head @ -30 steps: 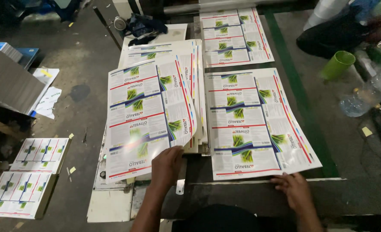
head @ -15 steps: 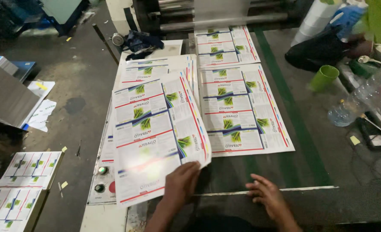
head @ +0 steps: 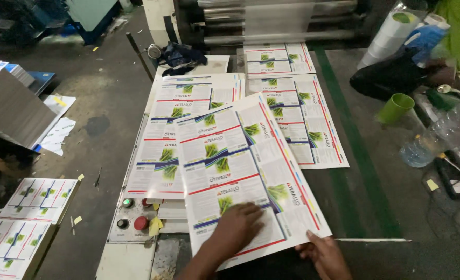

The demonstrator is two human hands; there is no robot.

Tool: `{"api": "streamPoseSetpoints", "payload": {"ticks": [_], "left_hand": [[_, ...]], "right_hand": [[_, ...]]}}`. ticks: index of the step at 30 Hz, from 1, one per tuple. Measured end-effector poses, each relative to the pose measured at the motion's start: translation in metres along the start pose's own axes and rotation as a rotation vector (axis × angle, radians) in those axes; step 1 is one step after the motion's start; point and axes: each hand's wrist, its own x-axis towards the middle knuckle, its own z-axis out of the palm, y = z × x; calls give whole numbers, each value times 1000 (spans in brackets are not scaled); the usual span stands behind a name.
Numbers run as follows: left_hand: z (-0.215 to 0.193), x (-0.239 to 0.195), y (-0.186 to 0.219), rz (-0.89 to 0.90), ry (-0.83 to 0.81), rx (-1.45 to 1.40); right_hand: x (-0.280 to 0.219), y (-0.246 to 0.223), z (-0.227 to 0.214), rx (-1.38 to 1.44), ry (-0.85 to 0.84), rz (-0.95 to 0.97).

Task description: Stacking and organizing printed label sheets from a machine output.

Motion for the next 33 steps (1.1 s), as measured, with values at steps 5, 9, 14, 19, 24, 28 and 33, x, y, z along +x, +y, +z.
{"api": "streamPoseSetpoints", "payload": {"ticks": [5,9,14,19,24,28,33], "left_hand": [[-16,-13,-69,-258,95,78],[-45,-13,-82,-313,136,229],[-42,-18,-100,-318,31,373],[-49,-16,-107,-209,90,388],[-86,5,-90,-540,-134,339],[-111,-3,-80,-389,85,355],[-123,-5,-71,-420,50,264]], "right_hand": [[-21,-34,-16,-61,260,-99],[-26,-56,-49,-98,463,-62],[-4,-38,-139,-183,477,11],[14,-10,-199,-272,548,155],[-29,-2,-171,-199,533,39],[-57,3,-154,-131,522,-57],[-60,5,-140,-100,523,-109]]}}
